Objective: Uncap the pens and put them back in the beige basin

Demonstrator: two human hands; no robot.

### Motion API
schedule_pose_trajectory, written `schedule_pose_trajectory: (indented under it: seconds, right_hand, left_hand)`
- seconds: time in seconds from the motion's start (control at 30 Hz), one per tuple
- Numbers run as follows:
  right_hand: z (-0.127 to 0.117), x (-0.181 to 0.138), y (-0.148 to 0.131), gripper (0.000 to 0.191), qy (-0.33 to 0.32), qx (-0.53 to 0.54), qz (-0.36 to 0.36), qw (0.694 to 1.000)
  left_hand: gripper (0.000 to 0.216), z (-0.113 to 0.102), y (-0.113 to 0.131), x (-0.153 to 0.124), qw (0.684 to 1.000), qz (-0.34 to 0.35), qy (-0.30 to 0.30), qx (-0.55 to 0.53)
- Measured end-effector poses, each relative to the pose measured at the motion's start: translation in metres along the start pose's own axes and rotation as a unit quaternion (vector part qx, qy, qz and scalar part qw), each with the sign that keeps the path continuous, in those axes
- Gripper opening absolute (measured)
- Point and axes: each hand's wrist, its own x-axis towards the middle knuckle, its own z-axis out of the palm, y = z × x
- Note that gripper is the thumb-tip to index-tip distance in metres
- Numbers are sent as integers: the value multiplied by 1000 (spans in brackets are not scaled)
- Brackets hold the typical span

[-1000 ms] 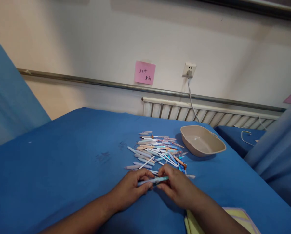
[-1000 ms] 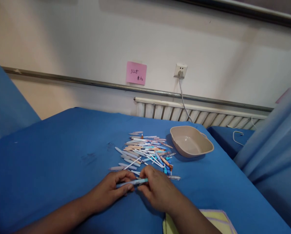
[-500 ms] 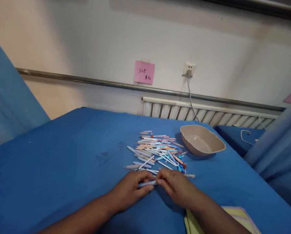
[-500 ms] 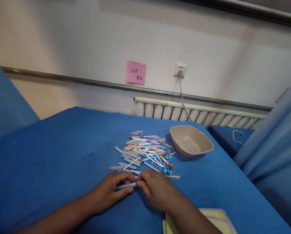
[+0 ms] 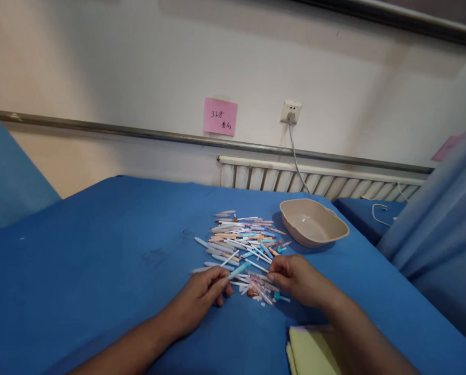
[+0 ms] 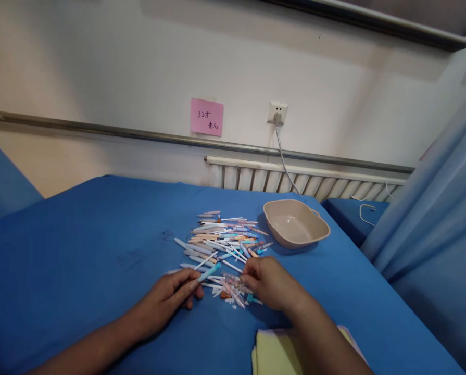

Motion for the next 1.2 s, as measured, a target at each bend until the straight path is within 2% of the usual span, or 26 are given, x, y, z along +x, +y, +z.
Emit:
schedule_pose_trajectory:
  seconds: [0.2, 0.33, 0.4, 0.57, 0.77, 0.87, 0.93, 1.0, 1.07, 1.2]
  right_hand:
    - [-11, -6, 5, 10, -34, -102, 64, 992]
    - [-13, -7, 6, 10, -77, -131, 95, 984]
    - [-8, -6, 2, 15, -94, -135, 96, 982]
    - [7, -5, -10, 18, -86, -147, 93, 981]
    - [7, -7, -8, 24, -96, -109, 72, 987]
    - [7, -4, -3, 32, -56, -23, 34, 998]
    - [9, 1, -3, 32, -14, 108, 10, 994]
    - [11, 7, -7, 25, 25, 264, 0, 964]
    - [14, 13, -13, 27, 59, 380, 5, 923]
    - [21, 19, -24, 37, 104, 473, 21, 875]
  left_hand:
    - [39, 0, -2, 1, 1000, -7, 2, -6]
    - [40, 0, 0, 1, 1000, -6, -2, -14]
    - [36, 1, 1, 0, 1000, -6, -4, -27]
    - [26, 3, -1, 1, 997, -24, -15, -70]
    - [27, 3, -4, 1, 996, -26, -9, -81]
    - [26, 3, -4, 1, 996, -28, -11, -87]
    - [26, 4, -4, 1, 996, -27, -11, -90]
    - [26, 4, -4, 1, 995, -24, -12, -94]
    - [26, 5, -4, 0, 995, -21, -13, -101]
    - [26, 5, -6, -1, 994, -19, -21, -107]
